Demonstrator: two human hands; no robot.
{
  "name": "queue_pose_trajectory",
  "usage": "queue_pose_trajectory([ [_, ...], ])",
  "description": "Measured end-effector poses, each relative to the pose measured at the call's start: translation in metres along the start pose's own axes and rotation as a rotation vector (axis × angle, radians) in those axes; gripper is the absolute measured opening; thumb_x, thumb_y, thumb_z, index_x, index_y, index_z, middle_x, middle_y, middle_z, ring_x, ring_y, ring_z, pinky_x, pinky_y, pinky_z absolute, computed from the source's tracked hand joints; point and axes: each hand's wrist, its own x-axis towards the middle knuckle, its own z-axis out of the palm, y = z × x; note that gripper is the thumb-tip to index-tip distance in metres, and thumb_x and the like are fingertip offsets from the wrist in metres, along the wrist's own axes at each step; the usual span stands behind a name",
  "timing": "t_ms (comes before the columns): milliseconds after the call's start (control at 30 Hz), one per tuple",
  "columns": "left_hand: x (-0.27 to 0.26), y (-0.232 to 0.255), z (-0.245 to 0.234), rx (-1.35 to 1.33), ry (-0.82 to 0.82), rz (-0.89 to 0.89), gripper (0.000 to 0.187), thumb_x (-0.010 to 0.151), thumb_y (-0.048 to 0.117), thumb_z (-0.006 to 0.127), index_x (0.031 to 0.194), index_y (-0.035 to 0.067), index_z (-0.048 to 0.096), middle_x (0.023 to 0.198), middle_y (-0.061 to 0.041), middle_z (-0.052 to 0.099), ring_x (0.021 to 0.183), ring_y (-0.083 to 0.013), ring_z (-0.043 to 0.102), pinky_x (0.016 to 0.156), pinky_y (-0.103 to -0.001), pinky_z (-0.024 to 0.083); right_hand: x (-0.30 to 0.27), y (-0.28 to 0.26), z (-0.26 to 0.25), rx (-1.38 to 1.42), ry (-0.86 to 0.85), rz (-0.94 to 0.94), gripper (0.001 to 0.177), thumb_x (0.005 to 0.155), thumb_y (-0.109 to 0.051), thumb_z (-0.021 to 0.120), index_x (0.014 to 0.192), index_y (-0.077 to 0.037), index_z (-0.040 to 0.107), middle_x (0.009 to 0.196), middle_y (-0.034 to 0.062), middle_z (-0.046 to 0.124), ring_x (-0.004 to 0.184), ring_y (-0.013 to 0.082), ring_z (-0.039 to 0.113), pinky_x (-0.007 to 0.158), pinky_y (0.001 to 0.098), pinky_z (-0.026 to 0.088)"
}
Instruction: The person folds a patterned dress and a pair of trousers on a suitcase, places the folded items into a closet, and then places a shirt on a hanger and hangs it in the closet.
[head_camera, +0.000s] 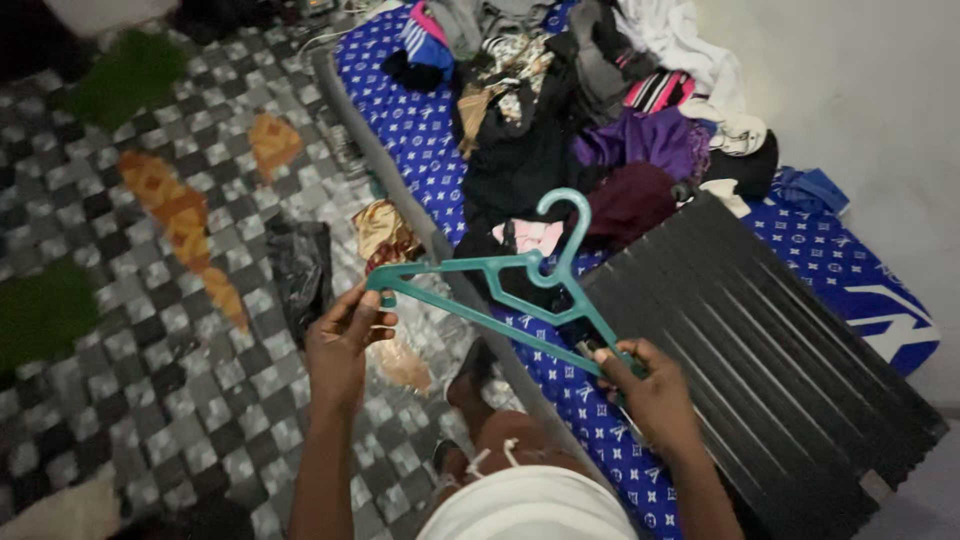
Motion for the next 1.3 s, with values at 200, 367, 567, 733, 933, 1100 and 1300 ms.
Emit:
queue_pose_trajectory([
  [200, 0.080, 0.034, 0.031, 0.119, -0.055, -0.035, 0.042, 0.095, 0.025, 0.070, 0.130, 0.001, 0.069, 0.095, -0.008, 0.075, 0.080, -0.0150, 0.072, 0.068, -0.033, 0.059, 0.089, -0.033, 0.015, 0.110, 0.008, -0.061, 0.030, 0.088, -0.031, 0.075, 0.098, -0.003, 0.073, 0.073, 0.0052, 0.071, 0.061, 0.0132, 0.065, 0.059, 0.0298, 0.053],
  [367, 0.153, 0.047, 0.048, 0.193, -0.053, -0.011, 0.042, 0.095, 0.025, 0.070, 0.128, 0.000, 0.069, 0.099, -0.008, 0.075, 0.083, -0.0151, 0.072, 0.071, -0.032, 0.057, 0.165, -0.079, 0.029, 0.186, -0.034, -0.130, 0.028, 0.088, -0.030, 0.076, 0.096, -0.003, 0.074, 0.070, 0.0043, 0.065, 0.058, 0.0124, 0.058, 0.054, 0.0292, 0.046],
  [567, 0.229, 0.037, 0.071, 0.191, 0.044, -0.015, 0.042, 0.097, 0.027, 0.066, 0.132, 0.002, 0.067, 0.103, -0.004, 0.075, 0.084, -0.0118, 0.072, 0.070, -0.031, 0.060, 0.229, -0.144, 0.023, 0.005, 0.071, -0.330, 0.026, 0.088, -0.032, 0.076, 0.096, -0.007, 0.075, 0.068, 0.0010, 0.066, 0.060, 0.0075, 0.058, 0.054, 0.0268, 0.046],
  [733, 0.280, 0.045, 0.109, 0.138, -0.037, -0.080, 0.046, 0.097, 0.027, 0.067, 0.137, 0.005, 0.066, 0.092, -0.009, 0.073, 0.073, -0.0150, 0.067, 0.060, -0.031, 0.053, 0.251, -0.169, 0.002, 0.053, 0.094, -0.268, 0.026, 0.087, -0.031, 0.078, 0.092, -0.006, 0.074, 0.065, 0.0001, 0.064, 0.058, 0.0075, 0.055, 0.053, 0.0264, 0.044],
  [933, 0.341, 0.029, 0.149, 0.192, -0.153, -0.131, 0.046, 0.098, 0.027, 0.067, 0.137, 0.004, 0.066, 0.091, -0.007, 0.074, 0.074, -0.0134, 0.068, 0.061, -0.029, 0.054, 0.268, -0.167, 0.003, 0.129, 0.173, -0.154, 0.029, 0.087, -0.031, 0.079, 0.085, -0.002, 0.072, 0.064, 0.0006, 0.062, 0.057, 0.0085, 0.053, 0.052, 0.0274, 0.041],
  [1100, 0.406, 0.017, 0.184, 0.162, -0.320, -0.170, 0.045, 0.097, 0.025, 0.068, 0.135, 0.001, 0.066, 0.093, -0.008, 0.074, 0.077, -0.0150, 0.071, 0.067, -0.030, 0.059, 0.285, -0.171, 0.021, 0.189, 0.307, 0.019, 0.030, 0.083, -0.032, 0.080, 0.089, -0.004, 0.074, 0.065, 0.0023, 0.066, 0.057, 0.0098, 0.059, 0.055, 0.0273, 0.048],
  [1300, 0.494, 0.028, 0.231, 0.260, -0.521, -0.201, 0.042, 0.098, 0.025, 0.066, 0.134, 0.003, 0.068, 0.094, -0.007, 0.074, 0.080, -0.0148, 0.070, 0.067, -0.030, 0.057, 0.304, -0.196, 0.046, 0.162, 0.345, 0.042, 0.036, 0.081, -0.034, 0.080, 0.105, -0.009, 0.071, 0.075, 0.0019, 0.072, 0.066, 0.0070, 0.065, 0.060, 0.0256, 0.052],
])
